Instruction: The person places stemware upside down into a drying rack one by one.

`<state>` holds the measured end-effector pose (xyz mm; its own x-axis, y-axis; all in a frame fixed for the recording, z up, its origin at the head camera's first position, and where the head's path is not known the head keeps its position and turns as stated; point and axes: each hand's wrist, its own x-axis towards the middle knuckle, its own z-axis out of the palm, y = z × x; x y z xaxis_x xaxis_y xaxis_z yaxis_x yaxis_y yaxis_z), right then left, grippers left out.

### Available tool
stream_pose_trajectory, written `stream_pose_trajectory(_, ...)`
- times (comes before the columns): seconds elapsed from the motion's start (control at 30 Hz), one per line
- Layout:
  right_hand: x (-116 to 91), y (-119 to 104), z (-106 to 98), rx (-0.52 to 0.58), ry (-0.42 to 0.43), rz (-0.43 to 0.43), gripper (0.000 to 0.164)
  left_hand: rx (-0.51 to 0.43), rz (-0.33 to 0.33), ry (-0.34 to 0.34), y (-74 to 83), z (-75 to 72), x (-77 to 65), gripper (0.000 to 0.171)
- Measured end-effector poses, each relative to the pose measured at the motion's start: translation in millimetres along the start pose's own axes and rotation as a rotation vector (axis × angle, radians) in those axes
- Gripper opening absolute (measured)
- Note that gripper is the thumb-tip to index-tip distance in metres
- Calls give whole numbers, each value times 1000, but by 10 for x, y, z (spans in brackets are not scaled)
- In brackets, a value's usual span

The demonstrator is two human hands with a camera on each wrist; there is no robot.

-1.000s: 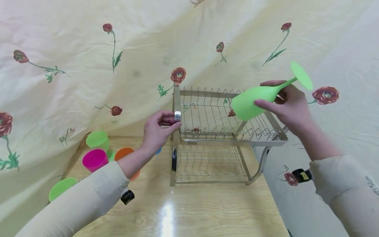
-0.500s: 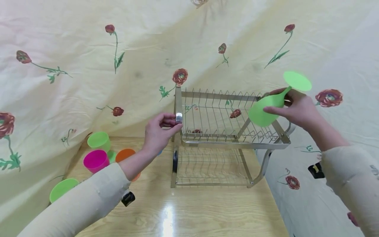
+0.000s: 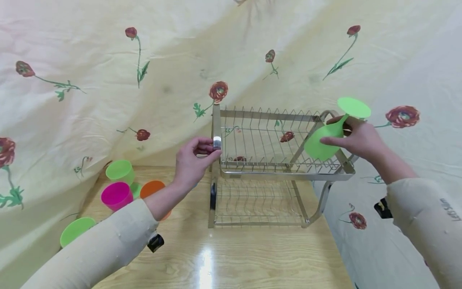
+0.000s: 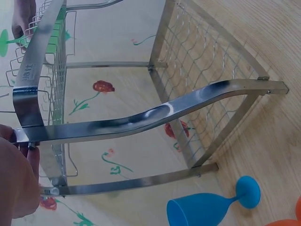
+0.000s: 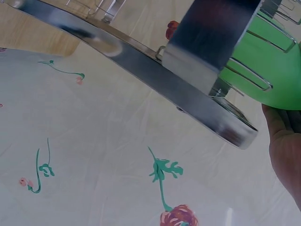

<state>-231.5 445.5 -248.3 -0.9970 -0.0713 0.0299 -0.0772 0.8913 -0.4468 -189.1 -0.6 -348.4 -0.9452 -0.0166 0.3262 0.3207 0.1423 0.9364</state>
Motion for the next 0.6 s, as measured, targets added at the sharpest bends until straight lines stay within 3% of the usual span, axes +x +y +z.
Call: stream_pose_trajectory(0.6,-62,54,67,20,33,10,80,6,15,4,-26,4,-1,28)
